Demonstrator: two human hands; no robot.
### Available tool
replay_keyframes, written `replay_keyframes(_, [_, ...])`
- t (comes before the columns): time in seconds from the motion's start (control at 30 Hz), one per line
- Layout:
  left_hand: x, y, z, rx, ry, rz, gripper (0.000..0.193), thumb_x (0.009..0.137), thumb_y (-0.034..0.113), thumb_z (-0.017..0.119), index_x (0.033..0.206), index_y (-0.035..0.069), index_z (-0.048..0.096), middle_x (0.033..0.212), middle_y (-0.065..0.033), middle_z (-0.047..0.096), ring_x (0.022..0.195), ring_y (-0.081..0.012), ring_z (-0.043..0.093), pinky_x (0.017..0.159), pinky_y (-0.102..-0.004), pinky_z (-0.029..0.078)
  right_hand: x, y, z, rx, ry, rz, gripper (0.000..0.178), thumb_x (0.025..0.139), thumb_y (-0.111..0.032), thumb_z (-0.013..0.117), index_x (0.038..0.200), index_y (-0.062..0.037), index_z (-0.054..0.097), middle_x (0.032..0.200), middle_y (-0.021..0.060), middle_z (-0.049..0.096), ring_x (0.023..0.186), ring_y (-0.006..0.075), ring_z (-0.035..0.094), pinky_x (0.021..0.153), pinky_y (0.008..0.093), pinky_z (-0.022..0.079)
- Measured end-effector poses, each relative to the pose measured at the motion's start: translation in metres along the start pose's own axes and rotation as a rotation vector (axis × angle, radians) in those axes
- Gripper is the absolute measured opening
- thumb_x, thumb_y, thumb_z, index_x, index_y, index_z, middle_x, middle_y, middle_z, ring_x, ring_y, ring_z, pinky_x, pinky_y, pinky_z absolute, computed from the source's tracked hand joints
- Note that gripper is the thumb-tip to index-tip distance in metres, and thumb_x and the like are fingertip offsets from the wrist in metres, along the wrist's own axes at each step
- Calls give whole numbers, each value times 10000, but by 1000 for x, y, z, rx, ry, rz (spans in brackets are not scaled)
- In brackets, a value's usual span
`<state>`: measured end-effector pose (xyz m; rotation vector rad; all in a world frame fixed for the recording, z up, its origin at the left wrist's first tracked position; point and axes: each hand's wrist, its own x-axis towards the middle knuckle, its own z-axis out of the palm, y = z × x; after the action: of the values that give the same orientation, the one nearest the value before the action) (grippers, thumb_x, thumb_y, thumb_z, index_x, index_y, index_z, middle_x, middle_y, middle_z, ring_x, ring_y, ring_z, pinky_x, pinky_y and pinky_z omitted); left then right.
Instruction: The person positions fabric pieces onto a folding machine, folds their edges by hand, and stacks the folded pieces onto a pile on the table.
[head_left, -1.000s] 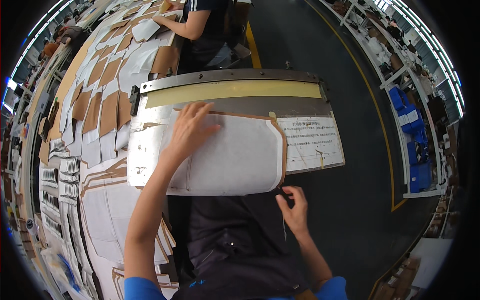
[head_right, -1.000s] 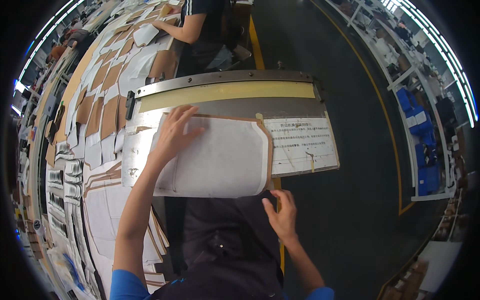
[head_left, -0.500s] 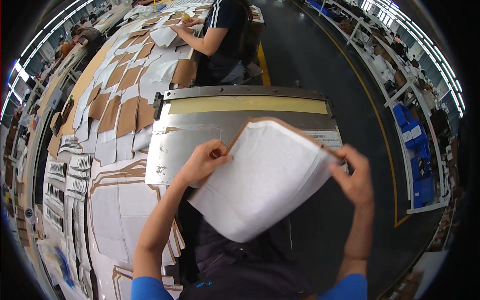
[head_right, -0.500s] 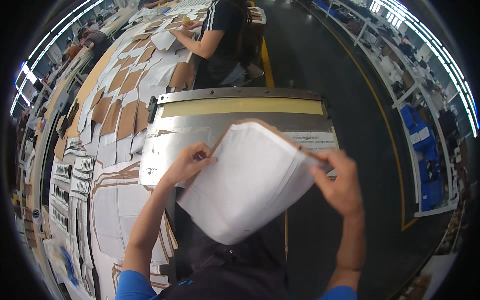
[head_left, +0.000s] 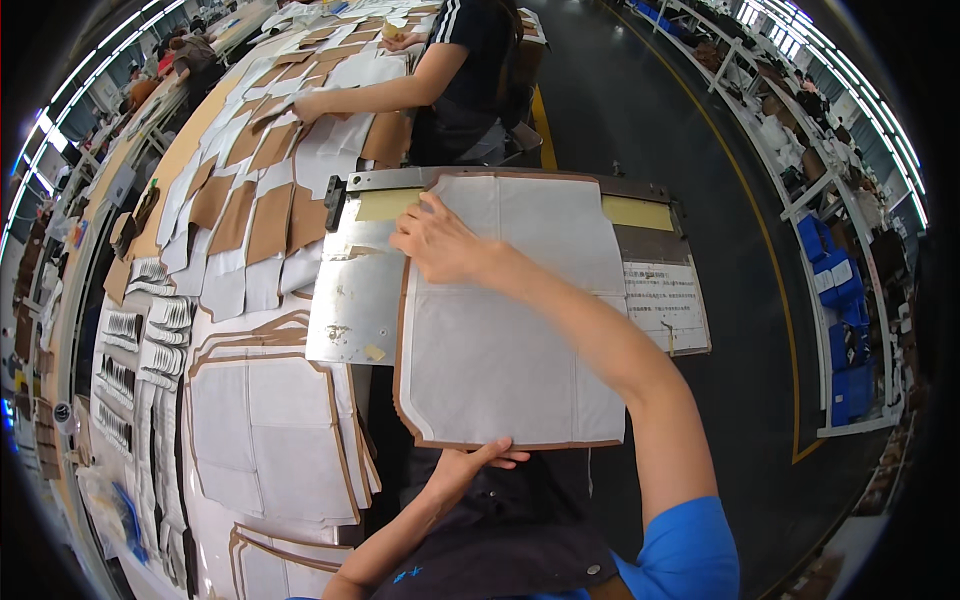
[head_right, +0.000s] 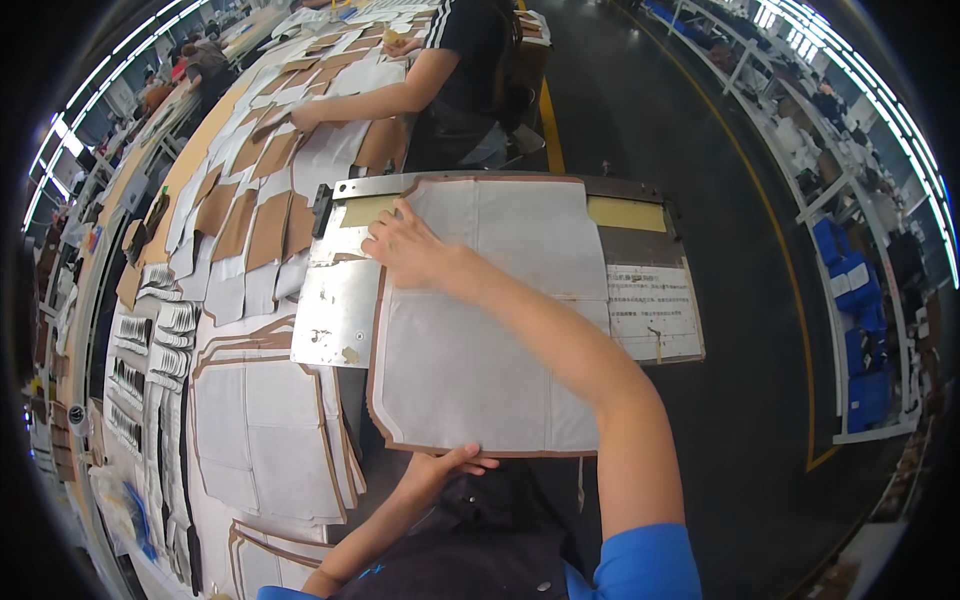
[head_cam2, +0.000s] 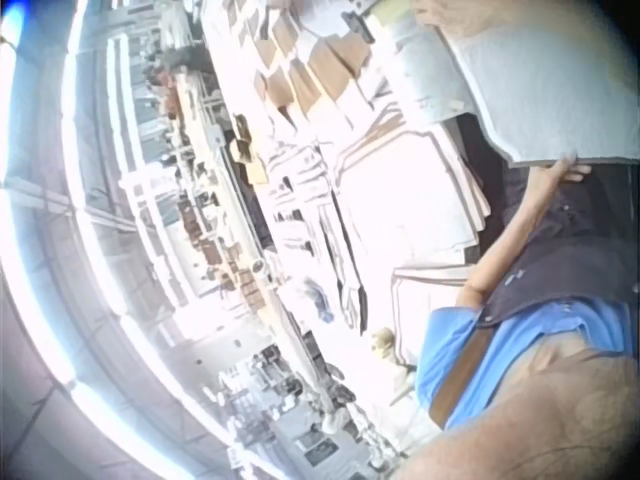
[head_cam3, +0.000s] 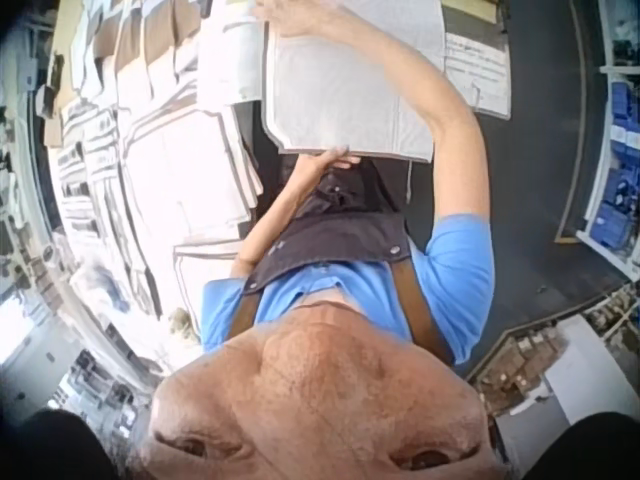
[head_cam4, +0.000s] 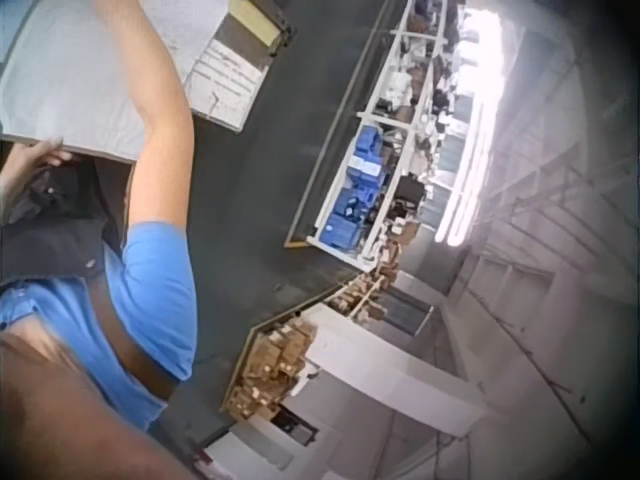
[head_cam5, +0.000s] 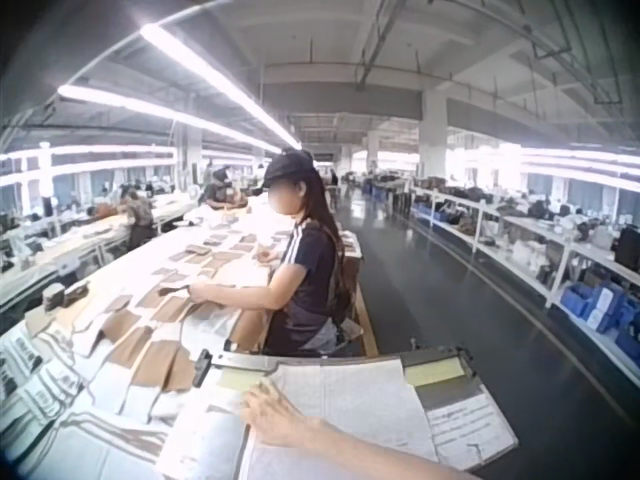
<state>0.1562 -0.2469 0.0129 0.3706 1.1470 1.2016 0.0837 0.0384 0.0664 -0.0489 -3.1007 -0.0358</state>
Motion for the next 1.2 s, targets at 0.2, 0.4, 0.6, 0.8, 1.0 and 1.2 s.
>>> replay_keyframes(0.2, [-17, -27, -35, 172, -484, -267, 411, 1058, 329, 567, 1265, -18, 644, 1203, -117, 703, 1155, -225, 664, 976, -348, 535, -98, 20, 33, 266, 690, 295, 290, 819, -45, 695, 1108, -48, 677, 1173, 91, 622, 1189, 313, 552, 1045, 448, 400])
replay_keyframes(0.4, [38, 116, -19, 778, -183, 417, 272, 999, 241, 661, 1146, 23, 731, 1133, -108, 741, 1057, -229, 692, 948, -357, 526, -198, 63, 52, 173, 513, 549, 314, 891, -109, 679, 1195, -34, 654, 1275, 132, 569, 1202, 323, 526, 1016, 464, 410])
replay_keyframes(0.6, [212, 146, -43, 1586, 416, 1162, 312, 954, 270, 667, 1199, 77, 674, 1338, -132, 607, 1311, -354, 513, 1035, -527, 423, -195, 48, 59, 5, 534, 570, 292, 912, -134, 652, 1190, -49, 631, 1240, 135, 575, 1182, 329, 520, 987, 468, 420])
replay_keyframes(0.8, [237, 168, -31, 1789, 386, 1021, 404, 919, 403, 688, 1201, 113, 676, 1294, -96, 612, 1242, -314, 548, 968, -557, 438, -174, 85, 50, 90, 472, 540, 221, 884, -133, 667, 1093, -63, 656, 1123, 122, 573, 1130, 312, 524, 922, 476, 427])
replay_keyframes(1.0, [243, 185, -33, 1822, 246, 906, 545, 887, 456, 705, 1277, 86, 619, 1378, -157, 579, 1244, -361, 587, 912, -555, 517, -119, 88, 65, 54, 458, 590, 275, 909, -189, 670, 1161, -80, 665, 1198, 124, 575, 1193, 314, 506, 923, 499, 419])
replay_keyframes(1.2, [260, 177, -47, 1881, 410, 1071, 530, 941, 491, 630, 1295, 97, 624, 1350, -117, 586, 1328, -309, 504, 1078, -573, 385, -108, 91, 71, -16, 491, 549, 360, 927, -220, 657, 1262, -93, 640, 1264, 151, 551, 1237, 347, 482, 924, 527, 412])
